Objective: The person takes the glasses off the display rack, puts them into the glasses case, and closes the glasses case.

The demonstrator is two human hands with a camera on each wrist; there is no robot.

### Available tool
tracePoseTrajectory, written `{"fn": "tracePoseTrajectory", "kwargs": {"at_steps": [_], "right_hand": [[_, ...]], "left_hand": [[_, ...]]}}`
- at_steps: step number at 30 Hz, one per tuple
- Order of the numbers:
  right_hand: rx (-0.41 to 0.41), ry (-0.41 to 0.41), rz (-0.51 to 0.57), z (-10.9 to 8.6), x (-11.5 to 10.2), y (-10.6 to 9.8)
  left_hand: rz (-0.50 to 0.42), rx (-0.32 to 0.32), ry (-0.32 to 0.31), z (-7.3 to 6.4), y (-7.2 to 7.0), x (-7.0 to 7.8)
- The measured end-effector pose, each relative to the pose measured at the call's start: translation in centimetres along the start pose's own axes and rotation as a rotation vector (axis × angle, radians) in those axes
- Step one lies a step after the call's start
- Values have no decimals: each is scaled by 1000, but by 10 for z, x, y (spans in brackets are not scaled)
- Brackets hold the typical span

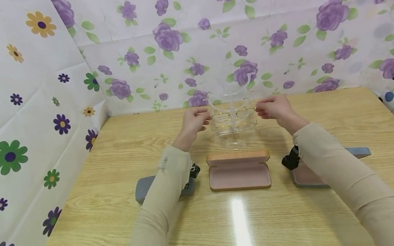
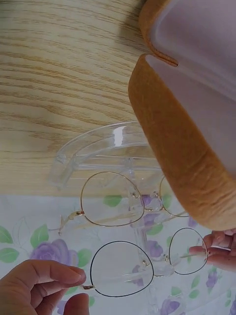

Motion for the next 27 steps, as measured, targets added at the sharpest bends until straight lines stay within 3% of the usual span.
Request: {"fn": "tracePoseTrajectory", "kwargs": {"at_steps": [12,27], "right_hand": [[55,-29,10,1,-4,2],[100,-86,-29,-8,-12,-1]], "left_hand": [[-21,12,49,4,5,0],[-39,68,100,-4,4,16]]}}
Point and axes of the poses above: each hand's wrist, its own z-axis towards the middle knuckle, its own y-axis out of the palm, x = y × z, the point moved 5 cm from there along z, towards the middle knuckle, and after that the axes turned 1 degree about x, right-handed, at the moved point
